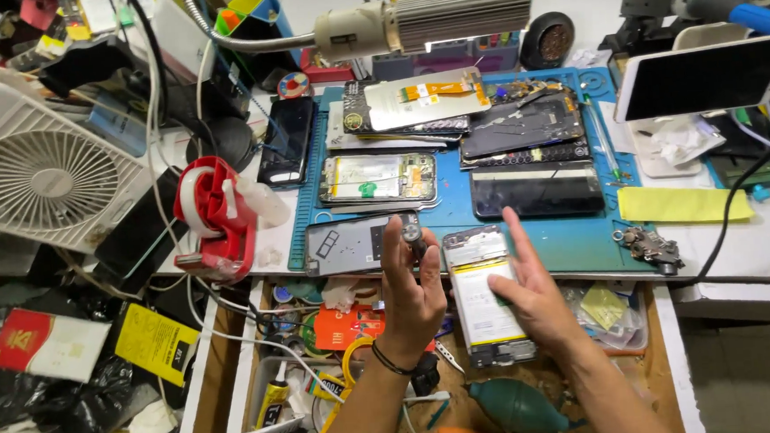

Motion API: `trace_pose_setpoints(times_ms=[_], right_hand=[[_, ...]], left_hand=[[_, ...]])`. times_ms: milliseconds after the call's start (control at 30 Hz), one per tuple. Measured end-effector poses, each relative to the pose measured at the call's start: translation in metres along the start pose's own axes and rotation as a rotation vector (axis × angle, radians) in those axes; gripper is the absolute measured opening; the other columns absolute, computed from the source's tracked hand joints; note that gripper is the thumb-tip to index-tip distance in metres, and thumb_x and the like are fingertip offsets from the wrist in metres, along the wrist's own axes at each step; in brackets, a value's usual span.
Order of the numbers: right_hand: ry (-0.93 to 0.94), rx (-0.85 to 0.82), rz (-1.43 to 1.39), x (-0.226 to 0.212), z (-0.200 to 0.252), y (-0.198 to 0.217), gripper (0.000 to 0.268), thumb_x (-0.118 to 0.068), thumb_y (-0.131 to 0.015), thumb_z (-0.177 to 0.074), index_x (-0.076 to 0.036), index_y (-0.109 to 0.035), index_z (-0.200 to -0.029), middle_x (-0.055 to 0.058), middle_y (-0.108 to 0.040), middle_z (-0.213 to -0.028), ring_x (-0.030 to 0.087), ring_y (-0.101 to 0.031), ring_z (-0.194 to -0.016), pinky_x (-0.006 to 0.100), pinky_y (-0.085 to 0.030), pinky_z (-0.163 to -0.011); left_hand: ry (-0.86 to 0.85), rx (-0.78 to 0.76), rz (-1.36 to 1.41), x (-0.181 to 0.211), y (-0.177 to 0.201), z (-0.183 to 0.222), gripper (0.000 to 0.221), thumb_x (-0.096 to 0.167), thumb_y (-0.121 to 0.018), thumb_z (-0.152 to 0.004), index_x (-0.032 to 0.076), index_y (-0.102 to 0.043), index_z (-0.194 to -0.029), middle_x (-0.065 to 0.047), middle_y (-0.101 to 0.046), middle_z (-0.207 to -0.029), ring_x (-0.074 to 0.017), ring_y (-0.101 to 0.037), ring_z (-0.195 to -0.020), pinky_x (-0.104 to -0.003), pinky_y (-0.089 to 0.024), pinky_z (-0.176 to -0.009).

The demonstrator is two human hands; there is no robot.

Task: Testing mobile phone components like the screen and battery by connecting them to a motherboard and plugging in a charger to check for functionality.

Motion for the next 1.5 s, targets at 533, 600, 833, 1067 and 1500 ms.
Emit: trace_pose_setpoints(times_ms=[533, 600, 833, 1067, 1500], right_hand=[[0.449, 0.652, 0.359, -0.045, 0.017, 0.027, 0.048, 0.006, -0.051, -0.092, -0.012, -0.047, -0.136, 0.008, -0.048, -0.128, 0.018, -0.049, -0.114, 0.033, -0.048, -0.099], [0.163, 0.875, 0.065, -0.039, 0.015, 0.037, 0.033, -0.004, -0.054, -0.096, -0.029, -0.053, -0.116, 0.005, -0.069, -0.119, 0.019, -0.071, -0.098, 0.033, -0.062, -0.071], [0.156, 0.87, -0.097, -0.048, 0.02, 0.033, 0.039, 0.002, -0.049, -0.088, -0.03, -0.059, -0.109, 0.008, -0.073, -0.125, 0.02, -0.072, -0.117, 0.031, -0.063, -0.086], [0.239, 0.709, -0.41, -0.048, 0.034, 0.024, 0.049, 0.003, -0.051, -0.082, -0.015, -0.062, -0.125, 0.022, -0.064, -0.143, 0.034, -0.065, -0.133, 0.049, -0.06, -0.108], [-0.111, 0.662, -0.242, -0.076, 0.071, -0.01, 0.041, -0.01, -0.053, -0.082, -0.019, -0.054, -0.122, 0.011, -0.056, -0.148, 0.031, -0.053, -0.142, 0.056, -0.042, -0.121]], left_hand=[[-0.163, -0.382, -0.791, -0.001, -0.012, -0.013, 0.023, 0.013, -0.064, -0.094, 0.029, -0.068, -0.11, 0.005, -0.069, -0.096, -0.018, -0.067, -0.097, -0.033, -0.051, -0.082], [-0.106, -0.444, -0.653, 0.054, 0.026, -0.033, 0.031, -0.019, -0.061, -0.091, 0.005, -0.073, -0.107, -0.003, -0.054, -0.06, -0.0167, -0.049, -0.054, -0.027, -0.044, -0.05], [0.259, -0.863, -0.665, 0.12, 0.129, -0.014, 0.049, 0.002, -0.086, -0.075, 0.006, -0.068, -0.12, -0.005, -0.072, -0.088, -0.021, -0.073, -0.083, -0.029, -0.068, -0.075], [-0.054, -1.398, -0.67, 0.097, 0.091, 0.088, 0.012, 0.016, -0.071, -0.094, 0.016, -0.072, -0.106, -0.003, -0.069, -0.09, -0.0239, -0.057, -0.081, -0.039, -0.046, -0.07], [-0.023, -1.213, -0.885, 0.061, 0.073, 0.087, 0.008, 0.007, -0.065, -0.088, 0.013, -0.067, -0.092, -0.009, -0.066, -0.083, -0.0349, -0.063, -0.074, -0.052, -0.048, -0.07]])
Point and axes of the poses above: each hand's wrist, its own z-axis away from the middle knuckle, its own y-axis out of the back of the hand, x = y × z, the point moved 2 cm from there along -z, towards the middle knuckle
